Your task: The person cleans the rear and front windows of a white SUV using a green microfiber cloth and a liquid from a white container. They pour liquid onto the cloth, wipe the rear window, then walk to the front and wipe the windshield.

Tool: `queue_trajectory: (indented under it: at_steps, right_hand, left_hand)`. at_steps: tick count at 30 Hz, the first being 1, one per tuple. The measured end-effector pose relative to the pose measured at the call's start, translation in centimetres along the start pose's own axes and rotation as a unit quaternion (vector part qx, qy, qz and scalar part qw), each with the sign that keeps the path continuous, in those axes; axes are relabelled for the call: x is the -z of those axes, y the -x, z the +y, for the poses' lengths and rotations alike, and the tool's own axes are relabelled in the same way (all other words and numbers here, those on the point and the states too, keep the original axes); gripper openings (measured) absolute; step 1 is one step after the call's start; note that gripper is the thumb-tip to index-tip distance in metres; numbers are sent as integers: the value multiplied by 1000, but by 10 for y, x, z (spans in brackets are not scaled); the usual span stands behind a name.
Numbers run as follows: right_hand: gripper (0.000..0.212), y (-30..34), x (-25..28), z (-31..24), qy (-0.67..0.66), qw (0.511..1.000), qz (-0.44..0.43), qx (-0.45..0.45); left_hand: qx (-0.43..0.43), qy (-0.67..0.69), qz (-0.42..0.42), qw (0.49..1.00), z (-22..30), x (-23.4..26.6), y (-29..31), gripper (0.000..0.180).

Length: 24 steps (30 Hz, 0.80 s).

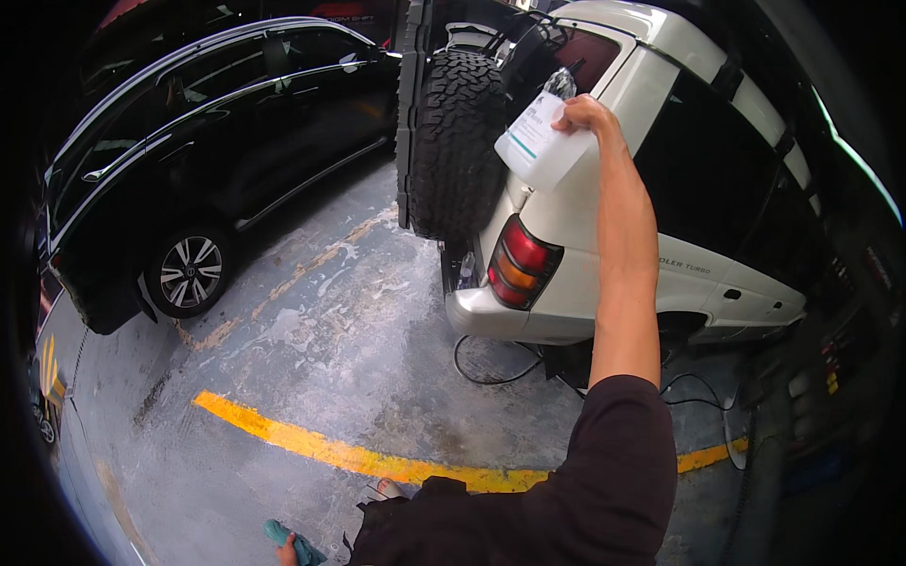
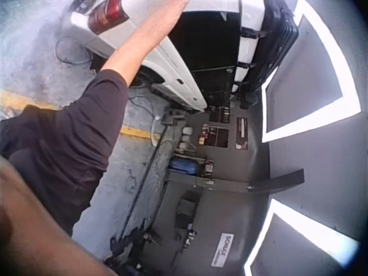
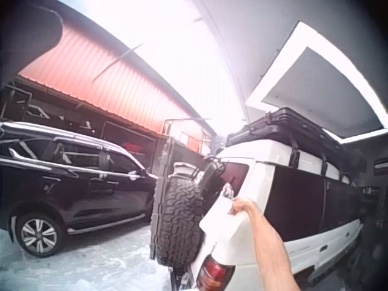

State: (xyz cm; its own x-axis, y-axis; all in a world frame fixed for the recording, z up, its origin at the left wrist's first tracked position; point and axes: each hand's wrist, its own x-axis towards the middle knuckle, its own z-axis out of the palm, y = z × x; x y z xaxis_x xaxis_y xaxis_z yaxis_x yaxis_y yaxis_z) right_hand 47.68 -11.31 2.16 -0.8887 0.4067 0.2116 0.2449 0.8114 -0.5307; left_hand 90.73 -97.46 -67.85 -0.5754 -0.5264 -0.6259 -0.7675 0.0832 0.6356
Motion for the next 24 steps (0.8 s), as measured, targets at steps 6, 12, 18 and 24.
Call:
queue_trajectory:
  at_steps: [6,12,18,24]
  right_hand:
    - [71,-47,67,-12,67,992,100,46]
    - [52,17,84,22,146,979,129,64]
    - [37,178,21,51,0,995,-59,81]
    - [33,328,-81,67,70,996,52,0]
  left_hand:
    - [-8,25,15,1000,-4,10,-19,58]
    - [71,-11,-22,997,-26,1,16,62]
    - [180,-178,-101,962,-7,-2,58,95]
    - [218,-117,-94,964,-8,8,3,84]
